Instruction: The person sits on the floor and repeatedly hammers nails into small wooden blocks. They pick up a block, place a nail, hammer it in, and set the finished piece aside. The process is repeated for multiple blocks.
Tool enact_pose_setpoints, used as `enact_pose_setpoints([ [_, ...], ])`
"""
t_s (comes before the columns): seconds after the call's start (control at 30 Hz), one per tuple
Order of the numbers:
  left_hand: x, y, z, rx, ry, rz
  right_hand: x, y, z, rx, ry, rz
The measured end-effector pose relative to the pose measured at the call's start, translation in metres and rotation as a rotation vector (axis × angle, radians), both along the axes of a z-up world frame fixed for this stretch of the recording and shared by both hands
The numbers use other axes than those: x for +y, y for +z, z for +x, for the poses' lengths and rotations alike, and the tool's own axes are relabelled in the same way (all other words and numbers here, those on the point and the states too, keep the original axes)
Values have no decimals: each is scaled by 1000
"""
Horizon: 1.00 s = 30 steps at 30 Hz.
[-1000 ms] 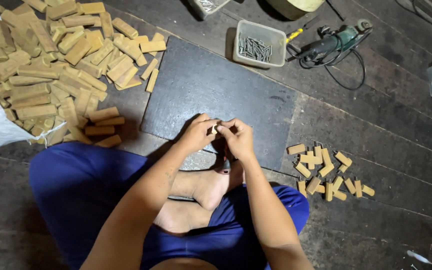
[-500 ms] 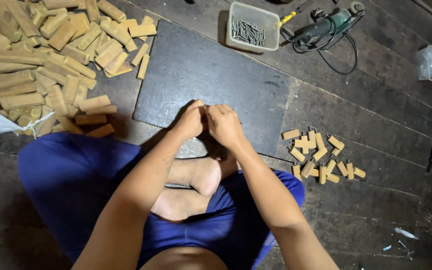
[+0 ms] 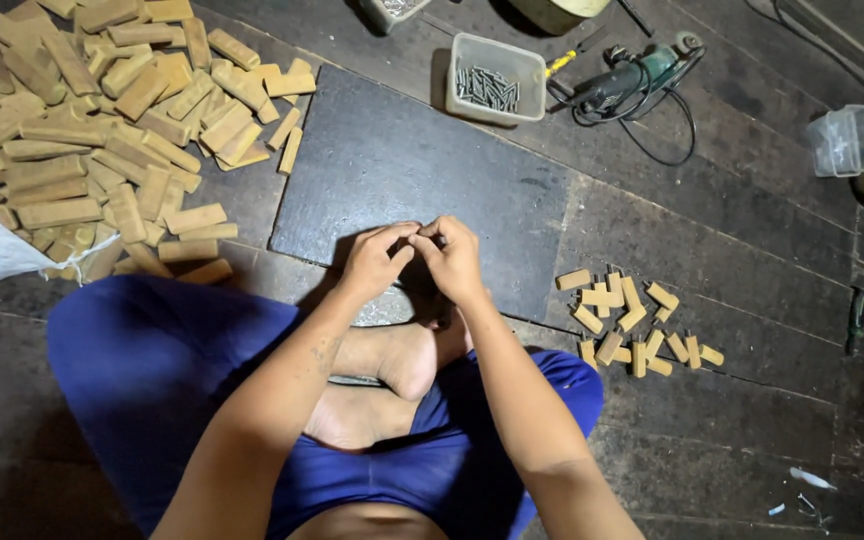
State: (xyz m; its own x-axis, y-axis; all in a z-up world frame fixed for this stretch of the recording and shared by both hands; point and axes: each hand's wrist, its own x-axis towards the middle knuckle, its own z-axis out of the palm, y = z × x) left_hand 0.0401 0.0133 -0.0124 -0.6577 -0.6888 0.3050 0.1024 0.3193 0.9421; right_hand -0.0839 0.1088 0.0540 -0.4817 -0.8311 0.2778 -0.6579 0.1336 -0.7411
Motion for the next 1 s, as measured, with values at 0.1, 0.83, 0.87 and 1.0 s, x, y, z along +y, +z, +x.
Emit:
enact_pose_setpoints([
  [0.1, -2, 3, -3, -2, -1, -4, 3, -4, 0, -51, -11, -68],
  [0.83, 4, -18, -13, 75, 13, -73, 47, 59, 32, -997, -483, 180],
  [0.87, 4, -19, -13, 92, 12, -79, 48, 71, 34, -964, -445, 152],
  [1.0, 3, 0, -11, 51, 13, -68, 43, 145, 57, -549, -279, 200],
])
